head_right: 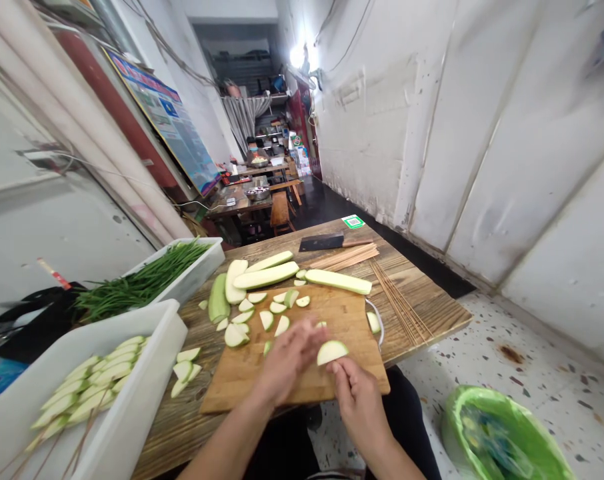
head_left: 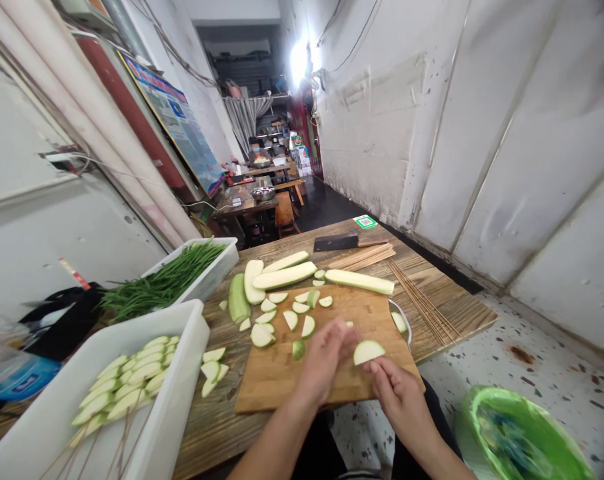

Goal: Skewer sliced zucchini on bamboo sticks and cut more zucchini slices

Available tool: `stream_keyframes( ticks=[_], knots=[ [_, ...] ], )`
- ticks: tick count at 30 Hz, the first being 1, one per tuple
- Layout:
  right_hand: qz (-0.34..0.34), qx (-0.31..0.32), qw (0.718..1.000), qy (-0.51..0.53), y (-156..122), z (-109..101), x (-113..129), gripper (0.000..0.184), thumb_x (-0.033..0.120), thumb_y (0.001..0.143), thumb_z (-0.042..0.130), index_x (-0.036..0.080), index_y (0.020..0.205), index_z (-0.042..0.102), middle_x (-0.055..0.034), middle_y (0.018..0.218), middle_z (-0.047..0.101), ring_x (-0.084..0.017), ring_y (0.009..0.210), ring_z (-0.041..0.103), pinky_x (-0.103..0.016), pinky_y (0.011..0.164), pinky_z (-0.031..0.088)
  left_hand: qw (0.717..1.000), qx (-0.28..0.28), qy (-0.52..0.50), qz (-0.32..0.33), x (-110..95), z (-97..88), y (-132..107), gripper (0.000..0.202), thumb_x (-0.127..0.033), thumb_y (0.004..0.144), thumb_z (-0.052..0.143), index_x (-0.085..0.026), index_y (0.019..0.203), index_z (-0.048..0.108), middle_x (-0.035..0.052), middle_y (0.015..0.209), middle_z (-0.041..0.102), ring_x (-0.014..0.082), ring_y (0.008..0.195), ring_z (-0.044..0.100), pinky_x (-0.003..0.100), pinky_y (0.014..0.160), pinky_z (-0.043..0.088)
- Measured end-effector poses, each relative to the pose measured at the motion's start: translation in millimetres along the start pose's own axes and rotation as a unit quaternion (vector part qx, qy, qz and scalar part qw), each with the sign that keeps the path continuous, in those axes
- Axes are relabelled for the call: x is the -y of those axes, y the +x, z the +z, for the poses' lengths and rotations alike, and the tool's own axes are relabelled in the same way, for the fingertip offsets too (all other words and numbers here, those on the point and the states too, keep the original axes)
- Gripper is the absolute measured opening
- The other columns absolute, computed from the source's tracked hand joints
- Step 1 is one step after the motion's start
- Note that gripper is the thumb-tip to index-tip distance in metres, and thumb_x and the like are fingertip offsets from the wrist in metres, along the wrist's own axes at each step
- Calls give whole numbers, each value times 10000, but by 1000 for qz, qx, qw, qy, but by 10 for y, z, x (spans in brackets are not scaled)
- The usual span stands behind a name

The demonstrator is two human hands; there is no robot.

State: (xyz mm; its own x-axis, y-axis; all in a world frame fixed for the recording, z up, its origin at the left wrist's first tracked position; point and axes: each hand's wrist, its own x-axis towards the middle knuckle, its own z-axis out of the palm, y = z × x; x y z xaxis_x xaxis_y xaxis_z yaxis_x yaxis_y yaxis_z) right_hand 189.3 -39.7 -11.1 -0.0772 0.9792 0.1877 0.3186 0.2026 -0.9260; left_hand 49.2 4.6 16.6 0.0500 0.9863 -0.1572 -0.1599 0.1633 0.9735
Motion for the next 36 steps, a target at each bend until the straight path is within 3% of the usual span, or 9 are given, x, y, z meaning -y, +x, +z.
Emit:
stream_keyframes(
  ticks=[1, 3, 7, 13, 23, 28, 30, 34, 36],
  knots=[
    [7, -4, 1000, -5, 2, -12, -24, 310, 381, 895, 388, 161, 809, 587, 51, 504, 386, -122, 457, 391, -212, 443, 315, 990, -43, 108, 73, -55, -114, 116, 399, -363, 824, 490, -185, 1180, 515, 131, 1121, 597, 241, 1060, 524, 382, 937, 383],
    [18, 4, 1000, -4, 2, -24, -71, 314, 387, 893, 380, 162, 800, 578, 58, 498, 354, -121, 450, 371, -215, 438, 295, 922, -74, 334, 182, -160, -377, 392, 426, -242, 832, 464, -214, 1257, 452, 97, 1351, 414, 238, 1268, 314, 401, 1054, 216],
    [26, 22, 999, 6, 8, -4, -129, 320, 388, 890, 366, 165, 760, 555, 60, 512, 325, -120, 455, 344, -220, 440, 263, 762, 73, 628, 142, -300, -787, 895, 584, -40, 742, 435, -207, 1300, 389, 87, 1424, 303, 252, 1334, 162, 452, 1056, 156],
    [23, 28, 999, 10, 30, 13, -137, 302, 366, 895, 359, 166, 780, 554, 48, 543, 357, -131, 495, 376, -226, 476, 283, 742, 184, 630, 139, -408, -887, 1226, 545, -141, 629, 612, -247, 1158, 536, 63, 1222, 546, 254, 1135, 472, 335, 967, 322],
    [41, 50, 997, 49, 12, -13, -123, 299, 376, 897, 360, 162, 779, 530, 59, 530, 333, -115, 469, 333, -221, 452, 253, 773, 188, 585, 156, -418, -940, 1323, 426, -227, 542, 720, -232, 963, 656, 84, 1074, 629, 302, 1041, 528, 343, 909, 357],
    [43, 50, 995, 69, 7, -14, -124, 288, 377, 896, 382, 163, 764, 522, 71, 520, 294, -101, 460, 288, -218, 438, 217, 807, 168, 536, 181, -472, -922, 1165, 526, -279, 651, 663, -256, 1165, 557, 58, 1206, 568, 263, 1112, 498, 340, 956, 331],
    [53, 56, 992, 99, -14, -4, -141, 293, 386, 901, 376, 162, 781, 521, 80, 508, 275, -94, 445, 263, -215, 422, 197, 842, 151, 484, 184, -481, -909, 1029, 543, -279, 681, 641, -234, 1208, 519, 65, 1244, 539, 255, 1147, 471, 356, 982, 312],
    [68, 75, 985, 136, -63, 12, -127, 292, 395, 908, 375, 165, 800, 519, 87, 502, 257, -86, 432, 241, -212, 402, 171, 968, 116, 200, 95, -440, -853, 689, 616, -249, 690, 650, -190, 1264, 435, 94, 1113, 612, 239, 1046, 551, 376, 896, 412],
    [64, 89, 986, 127, -84, 9, -79, 285, 386, 912, 375, 169, 796, 519, 87, 499, 257, -85, 430, 244, -211, 402, 175, 991, 111, 57, 41, -399, -821, 544, 644, -224, 694, 657, -210, 1279, 388, 96, 1062, 622, 210, 918, 611, 330, 762, 483]
  ],
)
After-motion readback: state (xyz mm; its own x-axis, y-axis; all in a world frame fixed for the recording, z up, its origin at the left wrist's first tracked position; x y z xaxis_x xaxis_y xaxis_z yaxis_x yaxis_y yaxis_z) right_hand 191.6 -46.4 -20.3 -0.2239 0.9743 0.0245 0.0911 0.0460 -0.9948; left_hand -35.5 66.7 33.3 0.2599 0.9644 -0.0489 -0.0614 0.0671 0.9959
